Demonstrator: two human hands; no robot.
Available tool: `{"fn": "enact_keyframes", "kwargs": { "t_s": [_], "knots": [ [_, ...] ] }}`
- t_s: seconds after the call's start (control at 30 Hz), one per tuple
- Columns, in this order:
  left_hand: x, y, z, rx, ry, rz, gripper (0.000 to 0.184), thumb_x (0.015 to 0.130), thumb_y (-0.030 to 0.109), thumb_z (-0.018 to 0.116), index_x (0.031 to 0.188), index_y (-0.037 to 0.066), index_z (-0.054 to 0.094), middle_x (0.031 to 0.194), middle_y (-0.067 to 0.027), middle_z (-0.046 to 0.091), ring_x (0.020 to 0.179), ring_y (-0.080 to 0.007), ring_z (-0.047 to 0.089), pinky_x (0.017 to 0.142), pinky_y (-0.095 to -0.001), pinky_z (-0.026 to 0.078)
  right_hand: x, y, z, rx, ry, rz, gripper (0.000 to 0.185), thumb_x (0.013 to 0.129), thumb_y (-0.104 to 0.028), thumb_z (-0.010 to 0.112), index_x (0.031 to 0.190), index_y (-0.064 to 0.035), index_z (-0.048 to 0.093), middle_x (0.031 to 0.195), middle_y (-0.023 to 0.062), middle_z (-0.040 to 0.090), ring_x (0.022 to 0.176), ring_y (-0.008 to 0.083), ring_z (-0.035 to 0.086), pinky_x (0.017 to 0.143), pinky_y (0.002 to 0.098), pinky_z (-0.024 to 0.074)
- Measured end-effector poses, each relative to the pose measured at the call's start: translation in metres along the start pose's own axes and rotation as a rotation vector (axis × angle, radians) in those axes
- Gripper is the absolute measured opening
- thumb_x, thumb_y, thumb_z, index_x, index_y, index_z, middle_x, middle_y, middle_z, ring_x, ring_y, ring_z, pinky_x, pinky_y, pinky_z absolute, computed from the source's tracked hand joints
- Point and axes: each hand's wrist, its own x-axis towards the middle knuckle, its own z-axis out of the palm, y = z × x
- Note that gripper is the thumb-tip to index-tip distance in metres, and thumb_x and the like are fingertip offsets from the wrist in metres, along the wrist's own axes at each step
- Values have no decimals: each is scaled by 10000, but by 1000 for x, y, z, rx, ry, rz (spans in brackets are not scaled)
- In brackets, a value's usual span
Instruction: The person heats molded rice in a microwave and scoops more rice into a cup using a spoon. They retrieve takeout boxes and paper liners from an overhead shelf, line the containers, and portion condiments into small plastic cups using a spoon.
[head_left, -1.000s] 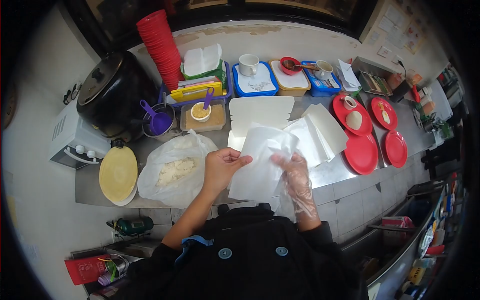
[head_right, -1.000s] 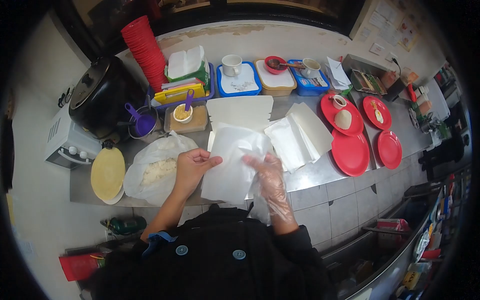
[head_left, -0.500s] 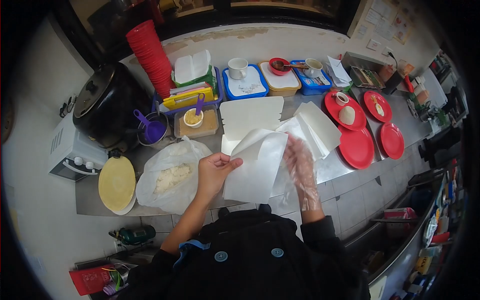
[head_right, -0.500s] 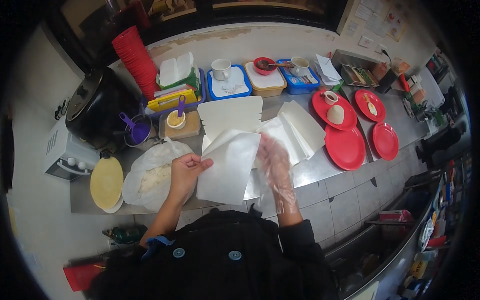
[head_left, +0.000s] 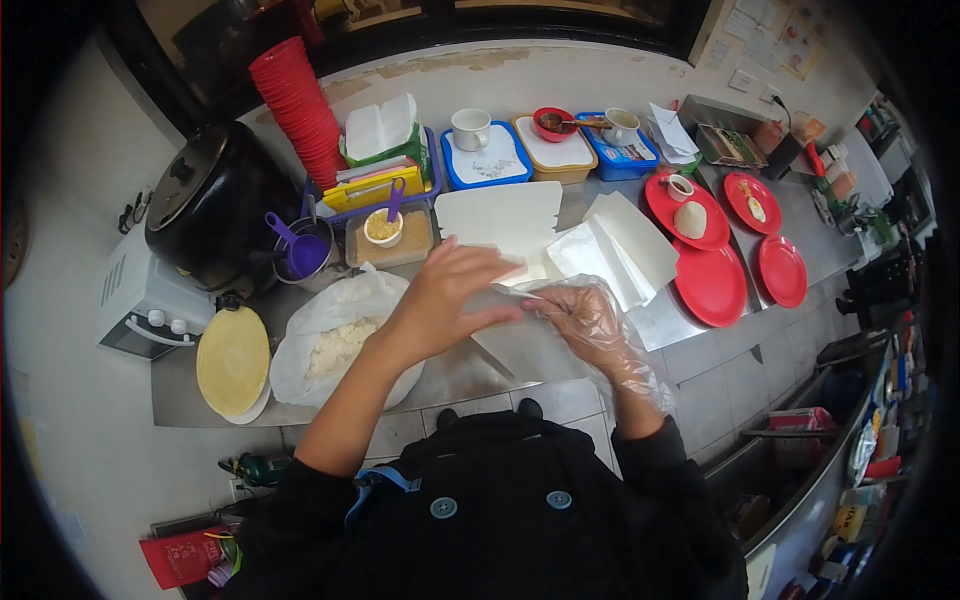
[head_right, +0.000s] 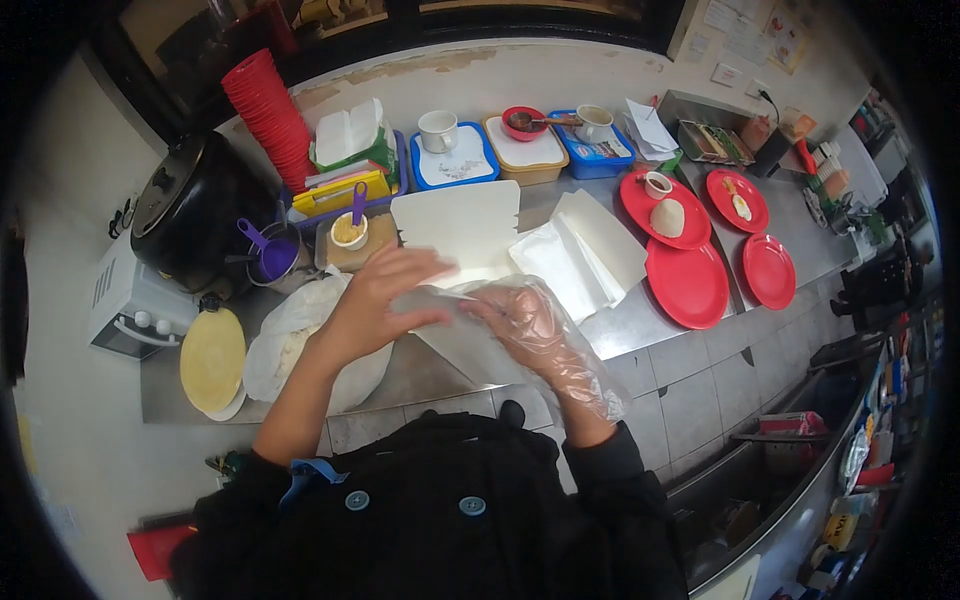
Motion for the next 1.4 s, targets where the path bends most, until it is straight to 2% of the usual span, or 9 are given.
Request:
{"fn": "enact_keyframes", "kwargs": {
  "t_s": [0.13,0.27,0.5,0.57,0.73,0.83,1.07,1.23,1.4],
  "knots": [
    [12,-10,-4,-237,211,-197,116,826,101,641,895,24,694,790,-79,684,699,-199,644,655,-273,494,-11,-7,-19,-69,-41,68,253,863,-229,622,886,17,677,745,120,666,646,160,614,646,305,483],
    [8,-24,-4,-427,111,-442,131,846,103,651,896,-10,695,765,-22,671,721,-46,565,657,-192,449,-41,48,-34,321,60,204,309,875,-225,633,932,78,657,794,117,665,702,137,611,699,265,510],
    [26,-32,60,-645,0,-562,187,845,176,672,927,10,698,765,-16,669,673,-64,572,652,-196,459,-91,91,-13,848,334,226,325,841,-157,668,1090,45,613,878,43,620,794,111,566,762,257,480],
    [46,-37,78,-799,-401,-475,272,838,243,682,988,16,686,823,-47,685,710,-98,600,688,-240,485,-104,104,-15,686,655,483,352,826,-162,687,1088,53,593,886,41,609,798,117,569,784,258,470],
    [128,-44,162,-263,-334,65,377,824,162,635,1184,67,578,1154,-106,605,1029,-259,569,871,-376,446,-157,135,-53,862,1032,533,416,819,-177,689,1124,67,545,1010,100,602,899,173,589,815,286,472],
    [148,-66,255,48,-190,454,436,750,53,603,1183,57,553,1155,-102,569,1070,-270,508,866,-399,406,-179,142,-66,861,1253,561,432,821,-197,688,1131,64,537,1046,134,594,934,205,588,830,309,475],
    [151,-60,293,408,-272,560,411,651,33,628,1058,83,594,1014,-58,538,1079,-214,471,837,-357,366,-215,158,-63,830,1378,548,454,819,-200,693,1151,61,525,1073,141,589,958,223,582,859,326,468],
    [160,-57,247,-117,-213,293,143,656,67,628,798,77,641,910,-79,586,909,-238,559,805,-379,424,-205,168,-60,898,1439,525,470,816,-190,699,1163,60,504,1107,154,569,989,236,568,874,348,462],
    [158,-55,116,-795,11,-102,263,699,43,526,933,29,645,775,-28,625,739,-153,585,692,-294,463,-154,200,-47,1107,1059,411,412,868,-162,641,1180,61,491,1092,158,586,948,234,606,813,332,510]
  ]
}}
